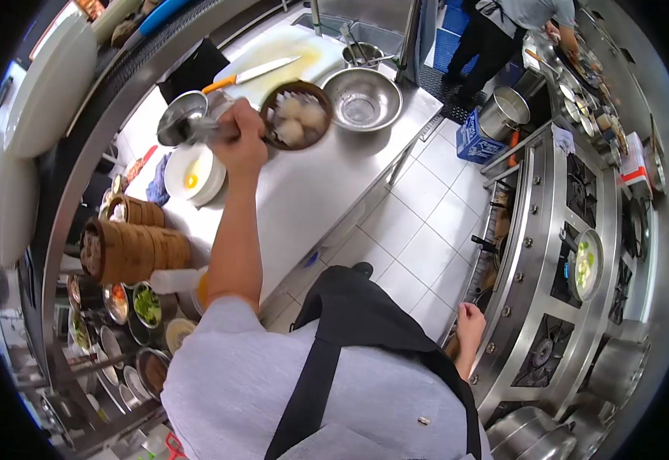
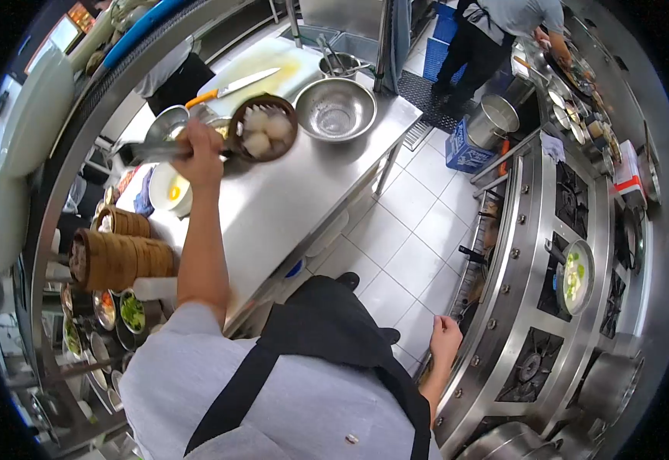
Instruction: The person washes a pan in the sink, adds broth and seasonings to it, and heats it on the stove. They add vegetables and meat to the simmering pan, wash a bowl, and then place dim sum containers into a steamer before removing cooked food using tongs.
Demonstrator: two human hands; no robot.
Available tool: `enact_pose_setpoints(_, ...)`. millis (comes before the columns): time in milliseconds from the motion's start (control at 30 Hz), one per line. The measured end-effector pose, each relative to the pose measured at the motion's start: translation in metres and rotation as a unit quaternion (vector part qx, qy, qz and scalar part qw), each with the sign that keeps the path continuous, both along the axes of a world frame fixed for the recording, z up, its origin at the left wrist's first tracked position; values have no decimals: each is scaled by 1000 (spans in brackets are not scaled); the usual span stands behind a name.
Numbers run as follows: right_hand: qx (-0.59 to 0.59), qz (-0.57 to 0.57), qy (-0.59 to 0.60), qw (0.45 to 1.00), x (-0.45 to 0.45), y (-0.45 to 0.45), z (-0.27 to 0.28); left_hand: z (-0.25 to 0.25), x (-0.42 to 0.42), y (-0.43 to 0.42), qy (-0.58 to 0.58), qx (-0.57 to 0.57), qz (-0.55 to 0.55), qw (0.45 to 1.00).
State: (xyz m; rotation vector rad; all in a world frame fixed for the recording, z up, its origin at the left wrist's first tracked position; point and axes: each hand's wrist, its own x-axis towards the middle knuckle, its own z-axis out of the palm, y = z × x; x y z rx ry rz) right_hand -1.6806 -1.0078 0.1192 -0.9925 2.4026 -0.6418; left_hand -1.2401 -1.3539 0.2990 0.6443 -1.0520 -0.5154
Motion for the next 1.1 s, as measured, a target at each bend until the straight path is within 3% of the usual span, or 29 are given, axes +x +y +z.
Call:
enact_pose_setpoints(100,-8,70,32,997,9,-16,20,-16,33,-105,-140,39,221,964)
enact_pose_setpoints(133,-10,59,33,998,7,-13,23,-18,37,-137,-101,94,215,967)
enact_pose_setpoints(267,-15,33,33,999,-5,18,27,-54,68,-252,-71,111,230,964)
enact_pose_setpoints(333,45,0,28,999,-7,40,27,-60,66,-276,-92,78,333,935)
enact_pose_setpoints(400,75,-29,30,996,3,63,29,-55,67,-277,-105,165,354,914)
enact_pose_setpoints(467,108,-56,29,992,16,79,26,-69,76,-293,-70,146,390,906)
enact_pose_setpoints(533,132,-58,2,990,28,98,17,-95,92,-308,-63,157,321,932)
enact_pose_setpoints(567,139,-66,-17,988,30,109,4,-88,82,-293,-67,160,319,932)
enact_pose_setpoints(633,142,-55,-29,988,31,123,-20,-69,58,-245,-58,95,206,972)
enact_pose_setpoints(733,165,-45,-44,984,44,117,-11,-32,15,-139,-103,74,189,974)
enact_pose_setpoints(800,112,-69,-73,989,47,124,-18,-29,-13,-76,-67,68,42,995)
enact_pose_setpoints(867,111,-75,-70,988,46,128,-20,-38,-51,-25,-89,15,-166,982)
enact_pose_setpoints(967,58,-53,-36,996,51,135,1,-41,-141,37,-197,44,-439,875)
enact_pose_setpoints(1067,63,-120,-36,990,60,152,29,-73,-230,115,-214,121,-700,670)
enact_pose_setpoints(1100,55,-171,-32,983,64,163,34,-83,-254,142,-235,70,-758,604)
